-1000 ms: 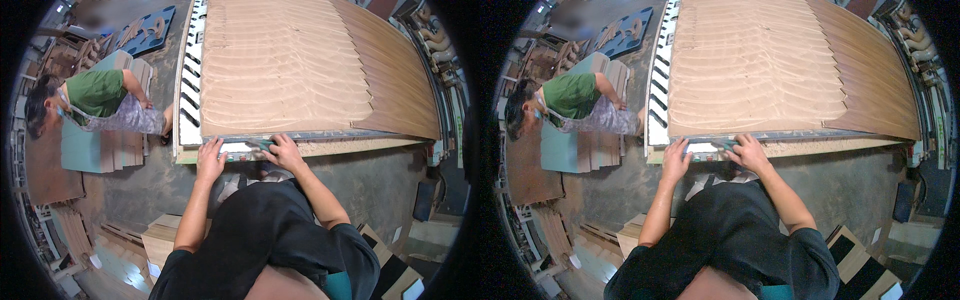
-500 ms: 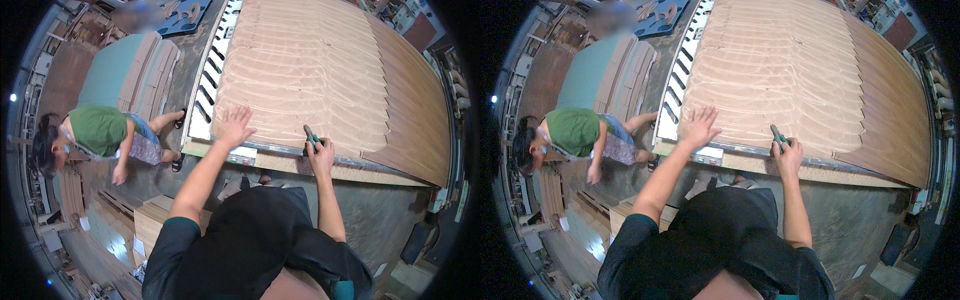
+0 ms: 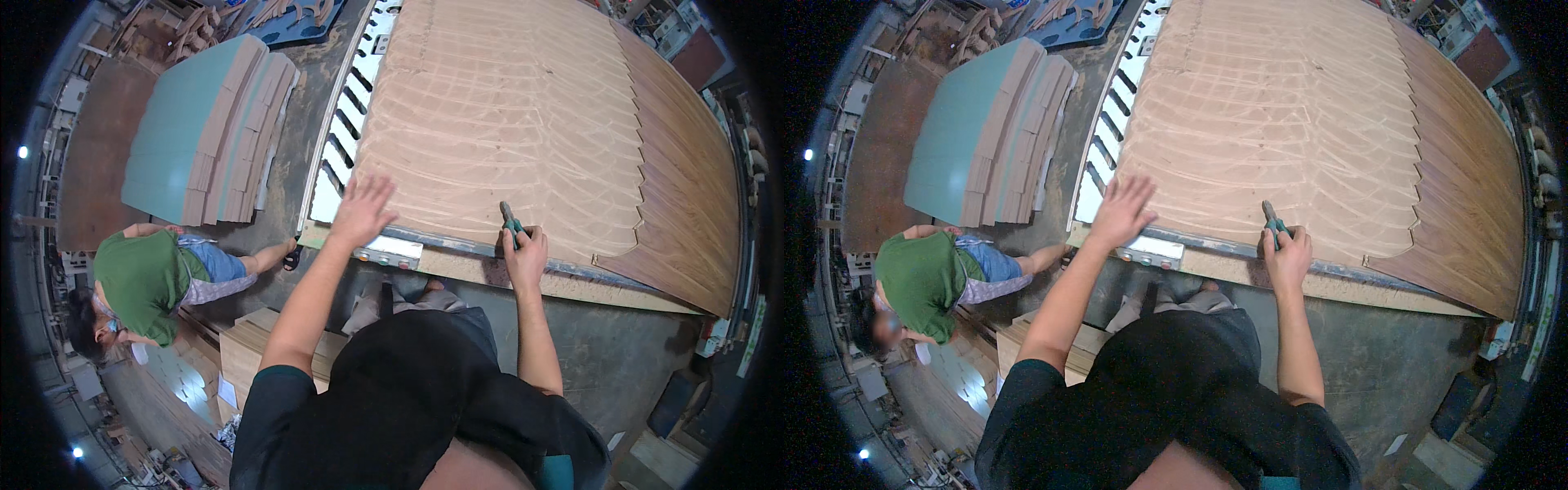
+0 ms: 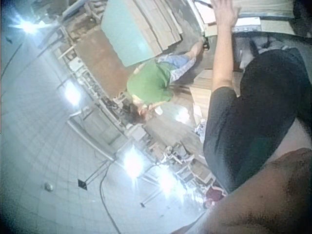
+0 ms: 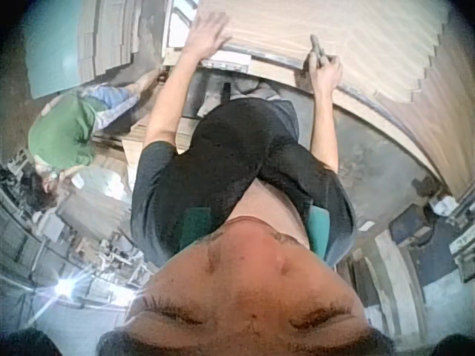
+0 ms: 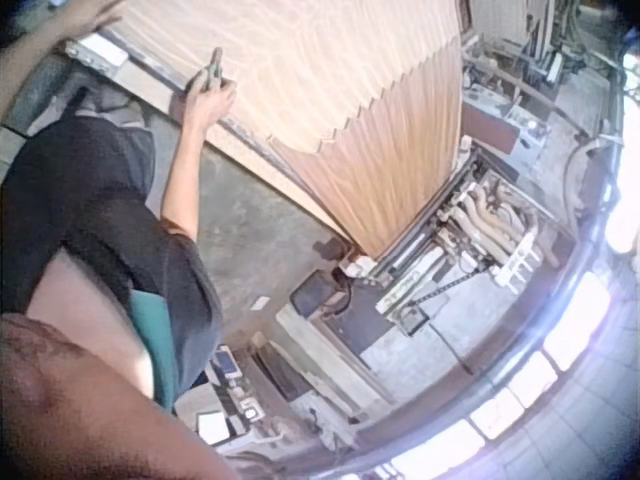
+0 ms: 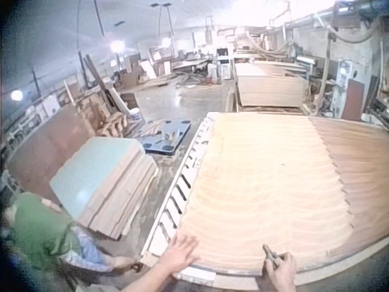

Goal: The person cuts a piece of wood veneer using a small utility tool and then lifts and stacks the large veneer sheet.

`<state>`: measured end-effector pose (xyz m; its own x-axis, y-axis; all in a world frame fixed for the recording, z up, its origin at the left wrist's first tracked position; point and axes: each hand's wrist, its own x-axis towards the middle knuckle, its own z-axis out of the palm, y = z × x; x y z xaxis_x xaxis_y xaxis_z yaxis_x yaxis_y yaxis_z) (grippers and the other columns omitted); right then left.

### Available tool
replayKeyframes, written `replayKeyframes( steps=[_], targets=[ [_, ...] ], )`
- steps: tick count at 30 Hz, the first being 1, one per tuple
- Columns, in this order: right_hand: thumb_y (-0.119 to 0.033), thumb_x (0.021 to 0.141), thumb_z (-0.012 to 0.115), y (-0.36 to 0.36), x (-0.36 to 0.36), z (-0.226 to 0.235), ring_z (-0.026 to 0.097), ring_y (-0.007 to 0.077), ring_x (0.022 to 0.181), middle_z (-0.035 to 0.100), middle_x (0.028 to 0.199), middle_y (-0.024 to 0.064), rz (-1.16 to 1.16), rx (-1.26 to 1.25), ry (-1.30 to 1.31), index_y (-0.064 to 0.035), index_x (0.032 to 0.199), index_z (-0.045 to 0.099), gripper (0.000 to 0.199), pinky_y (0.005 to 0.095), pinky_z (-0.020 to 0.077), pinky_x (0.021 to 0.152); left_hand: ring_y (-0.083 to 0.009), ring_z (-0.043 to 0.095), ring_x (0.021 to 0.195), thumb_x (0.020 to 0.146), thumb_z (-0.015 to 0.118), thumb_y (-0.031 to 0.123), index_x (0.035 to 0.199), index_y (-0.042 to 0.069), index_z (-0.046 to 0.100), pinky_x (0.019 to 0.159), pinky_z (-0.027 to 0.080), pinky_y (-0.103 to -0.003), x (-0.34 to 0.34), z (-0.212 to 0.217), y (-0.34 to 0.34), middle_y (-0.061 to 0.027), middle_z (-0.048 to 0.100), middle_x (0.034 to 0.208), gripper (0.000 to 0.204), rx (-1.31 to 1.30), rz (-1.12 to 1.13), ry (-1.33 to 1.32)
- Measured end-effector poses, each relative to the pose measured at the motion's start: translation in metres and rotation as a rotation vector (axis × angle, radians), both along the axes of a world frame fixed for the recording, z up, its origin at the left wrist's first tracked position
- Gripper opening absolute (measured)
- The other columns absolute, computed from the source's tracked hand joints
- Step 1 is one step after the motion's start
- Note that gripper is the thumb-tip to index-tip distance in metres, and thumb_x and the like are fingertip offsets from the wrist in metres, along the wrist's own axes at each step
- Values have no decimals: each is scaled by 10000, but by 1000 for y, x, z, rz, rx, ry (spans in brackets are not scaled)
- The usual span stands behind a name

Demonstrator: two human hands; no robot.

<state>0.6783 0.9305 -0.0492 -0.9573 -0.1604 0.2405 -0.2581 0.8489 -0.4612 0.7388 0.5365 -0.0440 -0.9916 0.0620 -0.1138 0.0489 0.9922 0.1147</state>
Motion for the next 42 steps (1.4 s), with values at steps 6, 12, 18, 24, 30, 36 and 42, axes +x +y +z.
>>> replayKeyframes(
  steps=[6,12,18,24,30,36,42],
  targets=[
    [-293,901,789,-52,5,6,618,390,933,680,1008,178,99,-20,40,-22,742,695,328,497,504,827,-366,238,1600,1058,422,606,1641,143,362,1303,146,-541,-20,-2,-67,-67,318,1724,746,-62,439,-55],
    [-344,917,765,-150,31,-1,621,380,1016,684,1068,169,82,32,24,-35,912,782,310,496,499,894,-363,333,1559,1049,446,605,1630,157,389,1290,186,-534,59,-13,-230,-109,360,1700,736,69,749,111],
    [-399,958,707,-261,49,-24,627,421,1115,683,1238,221,-218,79,67,-11,954,783,396,515,510,965,-395,433,1487,1018,541,568,1587,130,460,1212,348,-538,199,-125,-354,-166,456,1624,722,205,948,-304],
    [-495,1002,642,-287,41,-50,714,419,976,728,1196,167,-443,273,138,-63,998,790,456,532,571,827,-399,408,1505,974,638,541,1591,144,465,1232,351,-519,279,-124,-386,-136,390,1673,754,307,806,-771],
    [-558,1015,545,-321,18,-54,712,442,951,734,1094,200,-761,350,-62,-24,1011,788,586,577,552,781,-362,471,1471,975,649,539,1574,123,487,1199,393,-482,307,-123,-501,-154,475,1619,748,415,943,-660],
    [-617,1016,489,-350,6,-45,727,447,885,746,1011,207,-864,423,-132,-33,997,795,659,582,557,747,-381,569,1373,956,660,524,1481,19,564,1144,442,-458,307,-138,-621,-245,597,1469,735,457,940,-556],
    [-531,1010,539,-392,-34,-26,730,468,934,760,992,247,-1154,355,-164,2,1013,798,593,564,564,837,-359,579,1382,985,688,426,1480,-26,555,1157,440,-432,260,-168,-708,-236,614,1467,684,600,833,-598]
  ],
)
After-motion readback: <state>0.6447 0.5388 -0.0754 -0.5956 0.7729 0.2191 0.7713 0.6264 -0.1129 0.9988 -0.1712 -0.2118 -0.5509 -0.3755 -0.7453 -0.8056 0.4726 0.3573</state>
